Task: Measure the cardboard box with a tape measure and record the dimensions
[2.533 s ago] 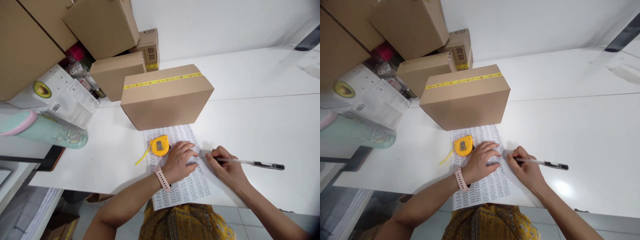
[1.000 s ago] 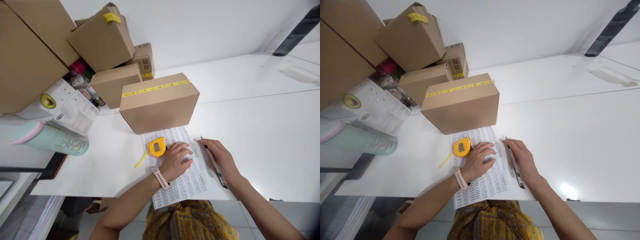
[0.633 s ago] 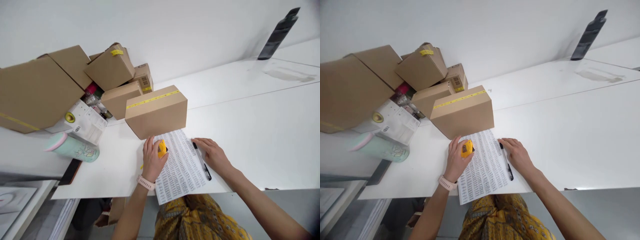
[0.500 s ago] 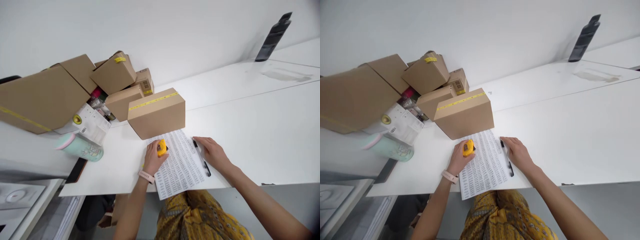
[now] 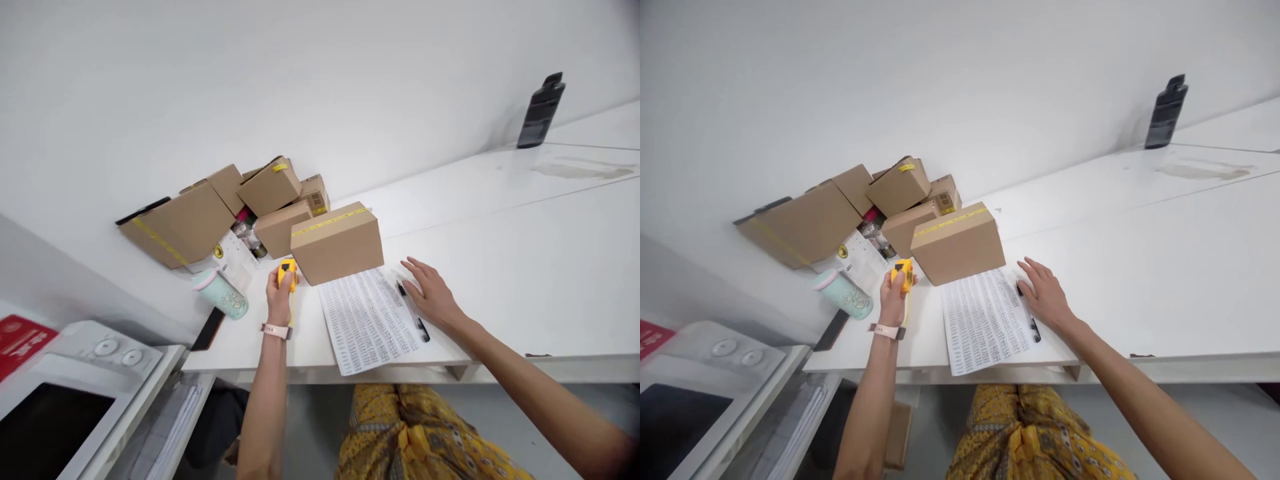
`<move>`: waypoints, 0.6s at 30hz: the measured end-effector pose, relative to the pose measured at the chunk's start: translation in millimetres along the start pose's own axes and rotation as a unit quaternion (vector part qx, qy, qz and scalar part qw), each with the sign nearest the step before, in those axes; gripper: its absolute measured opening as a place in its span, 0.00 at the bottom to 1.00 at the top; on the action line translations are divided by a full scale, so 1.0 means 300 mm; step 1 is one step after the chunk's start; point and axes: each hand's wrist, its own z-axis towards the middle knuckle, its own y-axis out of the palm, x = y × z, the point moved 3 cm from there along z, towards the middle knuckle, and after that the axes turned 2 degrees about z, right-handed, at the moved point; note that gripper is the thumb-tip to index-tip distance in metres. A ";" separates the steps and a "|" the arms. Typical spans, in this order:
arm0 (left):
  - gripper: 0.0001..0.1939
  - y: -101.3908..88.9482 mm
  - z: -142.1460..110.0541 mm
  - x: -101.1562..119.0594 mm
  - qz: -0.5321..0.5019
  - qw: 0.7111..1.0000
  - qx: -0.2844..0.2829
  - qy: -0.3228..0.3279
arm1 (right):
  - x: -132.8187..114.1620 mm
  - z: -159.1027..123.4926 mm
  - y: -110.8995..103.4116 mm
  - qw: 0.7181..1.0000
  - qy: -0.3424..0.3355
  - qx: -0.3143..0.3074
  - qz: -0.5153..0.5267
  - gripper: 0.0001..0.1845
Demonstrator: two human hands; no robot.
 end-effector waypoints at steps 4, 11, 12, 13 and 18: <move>0.20 -0.030 0.104 0.101 -0.064 0.997 0.010 -0.036 | -0.096 0.184 -0.003 0.998 -0.016 0.030 0.051 0.27; 0.13 0.026 0.204 0.069 -0.121 0.983 -0.011 -0.135 | -0.160 0.529 0.032 0.943 0.220 0.017 0.250 0.34; 0.14 0.030 0.204 0.060 -0.127 0.981 -0.020 -0.145 | -0.161 0.544 0.040 0.937 0.235 0.006 0.259 0.32; 0.15 0.032 0.199 0.051 -0.132 0.979 -0.029 -0.153 | -0.161 0.548 0.046 0.931 0.248 -0.004 0.267 0.31; 0.16 -0.020 0.112 0.026 -0.141 0.973 -0.049 -0.174 | -0.183 0.428 0.023 0.921 0.259 0.000 0.290 0.25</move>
